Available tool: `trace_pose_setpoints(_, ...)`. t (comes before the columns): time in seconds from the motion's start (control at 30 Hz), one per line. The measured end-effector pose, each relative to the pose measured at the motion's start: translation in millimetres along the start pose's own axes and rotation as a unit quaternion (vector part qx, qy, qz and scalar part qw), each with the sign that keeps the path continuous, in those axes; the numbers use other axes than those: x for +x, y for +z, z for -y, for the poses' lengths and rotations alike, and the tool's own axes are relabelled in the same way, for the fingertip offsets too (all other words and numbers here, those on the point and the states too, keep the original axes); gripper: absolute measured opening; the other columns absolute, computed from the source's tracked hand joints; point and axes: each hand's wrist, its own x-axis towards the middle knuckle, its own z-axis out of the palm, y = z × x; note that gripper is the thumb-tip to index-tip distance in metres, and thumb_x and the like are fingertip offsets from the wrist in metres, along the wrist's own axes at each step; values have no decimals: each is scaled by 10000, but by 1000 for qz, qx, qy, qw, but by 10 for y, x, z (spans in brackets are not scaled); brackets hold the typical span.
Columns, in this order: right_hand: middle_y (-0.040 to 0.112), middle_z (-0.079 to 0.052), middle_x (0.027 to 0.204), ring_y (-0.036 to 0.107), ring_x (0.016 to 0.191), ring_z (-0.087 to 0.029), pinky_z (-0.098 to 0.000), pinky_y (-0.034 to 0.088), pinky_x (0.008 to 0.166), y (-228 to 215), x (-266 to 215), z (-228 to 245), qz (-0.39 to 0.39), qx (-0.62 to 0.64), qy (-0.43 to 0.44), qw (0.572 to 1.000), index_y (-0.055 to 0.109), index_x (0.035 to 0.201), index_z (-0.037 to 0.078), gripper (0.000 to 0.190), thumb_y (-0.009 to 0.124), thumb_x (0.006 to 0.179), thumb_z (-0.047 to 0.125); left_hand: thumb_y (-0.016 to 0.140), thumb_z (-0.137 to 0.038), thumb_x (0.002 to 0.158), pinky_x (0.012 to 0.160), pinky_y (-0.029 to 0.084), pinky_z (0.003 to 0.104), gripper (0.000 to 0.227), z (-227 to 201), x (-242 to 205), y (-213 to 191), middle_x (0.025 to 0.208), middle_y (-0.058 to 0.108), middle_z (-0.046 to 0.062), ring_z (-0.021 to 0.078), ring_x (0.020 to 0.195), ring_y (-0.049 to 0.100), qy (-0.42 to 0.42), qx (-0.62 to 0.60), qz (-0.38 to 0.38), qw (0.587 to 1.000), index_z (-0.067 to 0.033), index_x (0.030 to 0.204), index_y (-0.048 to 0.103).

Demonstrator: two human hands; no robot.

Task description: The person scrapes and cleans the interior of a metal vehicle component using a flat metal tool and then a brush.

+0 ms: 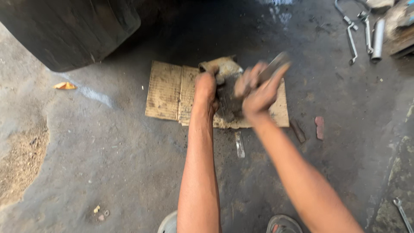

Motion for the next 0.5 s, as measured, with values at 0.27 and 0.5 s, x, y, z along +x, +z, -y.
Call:
trace_pose_setpoints(0.27, 256, 49, 570, 236, 461, -121, -321, 225, 430, -20, 50, -124, 21, 1, 32, 999, 358, 701, 165, 722, 328, 950, 842, 561, -301, 977, 636, 503, 387, 353, -56, 15, 34, 813, 657, 108, 235, 717, 606, -26, -4, -8, 1000, 13, 1099, 665)
trace_pose_setpoints(0.5, 314, 22, 592, 279, 466, -142, -327, 238, 421, 74, 62, -213, -41, 32, 68, 996, 398, 716, 157, 684, 311, 956, 791, 550, -259, 987, 689, 518, 409, 373, 85, 74, -141, 821, 686, 124, 261, 765, 635, -5, -81, 37, 996, 81, 1092, 663)
